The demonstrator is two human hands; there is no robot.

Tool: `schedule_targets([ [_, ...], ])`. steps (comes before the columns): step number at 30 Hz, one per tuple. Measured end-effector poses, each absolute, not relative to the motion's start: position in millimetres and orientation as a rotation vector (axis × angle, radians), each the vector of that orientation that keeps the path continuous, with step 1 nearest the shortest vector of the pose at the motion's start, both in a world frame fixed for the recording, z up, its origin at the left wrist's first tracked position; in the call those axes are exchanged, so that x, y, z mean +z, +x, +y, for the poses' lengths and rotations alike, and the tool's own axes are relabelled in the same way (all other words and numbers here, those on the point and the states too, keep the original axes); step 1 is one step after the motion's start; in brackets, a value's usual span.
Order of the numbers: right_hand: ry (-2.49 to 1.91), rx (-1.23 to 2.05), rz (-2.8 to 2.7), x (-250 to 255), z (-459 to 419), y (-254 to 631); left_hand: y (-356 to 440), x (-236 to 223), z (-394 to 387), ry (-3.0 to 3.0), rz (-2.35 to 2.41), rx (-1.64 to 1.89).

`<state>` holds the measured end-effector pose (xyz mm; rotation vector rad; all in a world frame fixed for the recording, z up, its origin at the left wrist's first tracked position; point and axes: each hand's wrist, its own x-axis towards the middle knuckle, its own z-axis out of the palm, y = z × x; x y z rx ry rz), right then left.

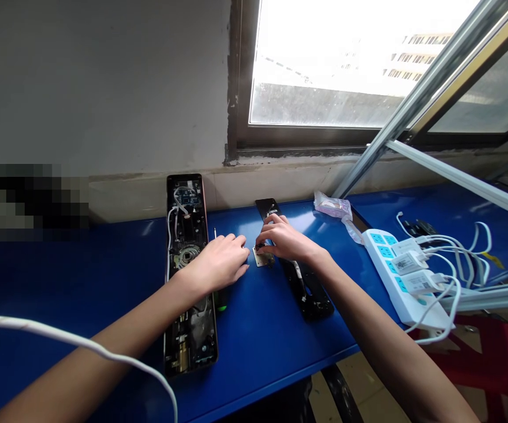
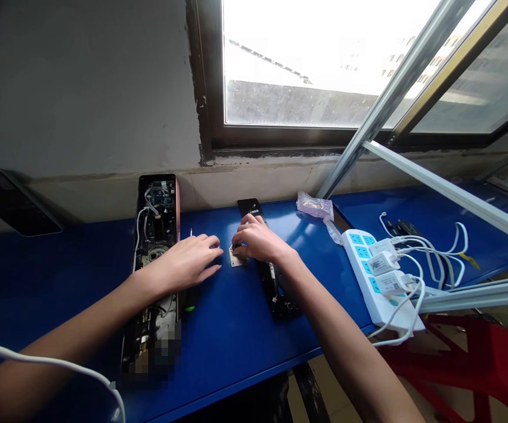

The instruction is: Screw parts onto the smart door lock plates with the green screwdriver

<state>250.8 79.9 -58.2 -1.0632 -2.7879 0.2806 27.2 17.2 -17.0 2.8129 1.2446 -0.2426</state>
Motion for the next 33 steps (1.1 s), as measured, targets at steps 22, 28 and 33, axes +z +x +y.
schedule_targets([
  [22, -1.080, 0.145, -2.699, -46.7, 78.5, 235.2, -4.9, -11.7, 0.4, 2.817, 1.136, 0.235],
  [28, -0.944, 0.161, -2.648, -22.5, 61.7, 199.5, -51.2, 0.8, -14.7, 2.789, 1.228, 0.586],
  [33, -0.862, 0.228, -2.578, -3.7, 45.9, 161.8, -86.5, -1.1, -20.7, 2.698, 1.373, 0.625],
])
